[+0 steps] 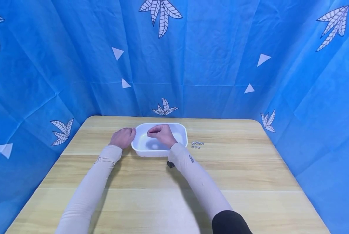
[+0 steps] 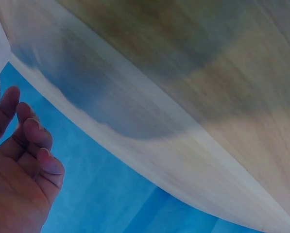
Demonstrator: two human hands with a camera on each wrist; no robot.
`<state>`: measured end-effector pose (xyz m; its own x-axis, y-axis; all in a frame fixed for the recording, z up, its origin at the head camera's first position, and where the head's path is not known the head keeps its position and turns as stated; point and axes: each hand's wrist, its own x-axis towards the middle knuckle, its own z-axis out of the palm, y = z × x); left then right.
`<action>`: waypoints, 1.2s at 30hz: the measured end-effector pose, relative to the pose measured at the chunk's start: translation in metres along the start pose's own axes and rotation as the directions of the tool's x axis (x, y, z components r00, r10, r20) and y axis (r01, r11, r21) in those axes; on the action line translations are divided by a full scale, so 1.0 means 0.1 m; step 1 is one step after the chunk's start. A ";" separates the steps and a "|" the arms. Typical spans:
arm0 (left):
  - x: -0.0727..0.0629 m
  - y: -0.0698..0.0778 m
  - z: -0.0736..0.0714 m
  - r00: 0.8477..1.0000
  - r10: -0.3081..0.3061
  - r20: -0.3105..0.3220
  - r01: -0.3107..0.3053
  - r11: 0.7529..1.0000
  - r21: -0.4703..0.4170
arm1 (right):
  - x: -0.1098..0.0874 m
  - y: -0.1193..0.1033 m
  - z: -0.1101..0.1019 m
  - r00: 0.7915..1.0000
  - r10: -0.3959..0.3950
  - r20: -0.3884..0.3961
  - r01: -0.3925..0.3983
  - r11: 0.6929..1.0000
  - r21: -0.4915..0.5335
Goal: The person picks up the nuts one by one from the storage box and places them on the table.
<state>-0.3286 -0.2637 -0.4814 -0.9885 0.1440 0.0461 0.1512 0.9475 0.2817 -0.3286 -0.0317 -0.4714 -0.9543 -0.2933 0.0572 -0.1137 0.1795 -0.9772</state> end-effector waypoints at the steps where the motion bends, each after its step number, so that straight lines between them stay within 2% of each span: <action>1: 0.00 0.00 0.00 1.000 -0.001 0.000 0.001 1.000 0.001 | 0.00 0.00 -0.01 1.000 0.005 -0.004 -0.005 1.000 0.002; 21: 0.00 0.00 0.01 1.000 0.002 -0.009 -0.002 1.000 -0.002 | -0.07 0.00 -0.24 0.998 0.031 -0.046 -0.030 0.999 0.012; 36: 0.01 -0.01 0.00 1.000 0.002 -0.002 -0.002 1.000 -0.001 | -0.13 -0.04 -0.55 0.998 0.060 -0.014 -0.059 0.998 0.010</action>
<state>-0.3294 -0.2641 -0.4816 -0.9882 0.1455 0.0489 0.1534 0.9468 0.2830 -0.3305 0.0230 -0.4575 -0.9632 -0.2689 0.0016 -0.0540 0.1873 -0.9808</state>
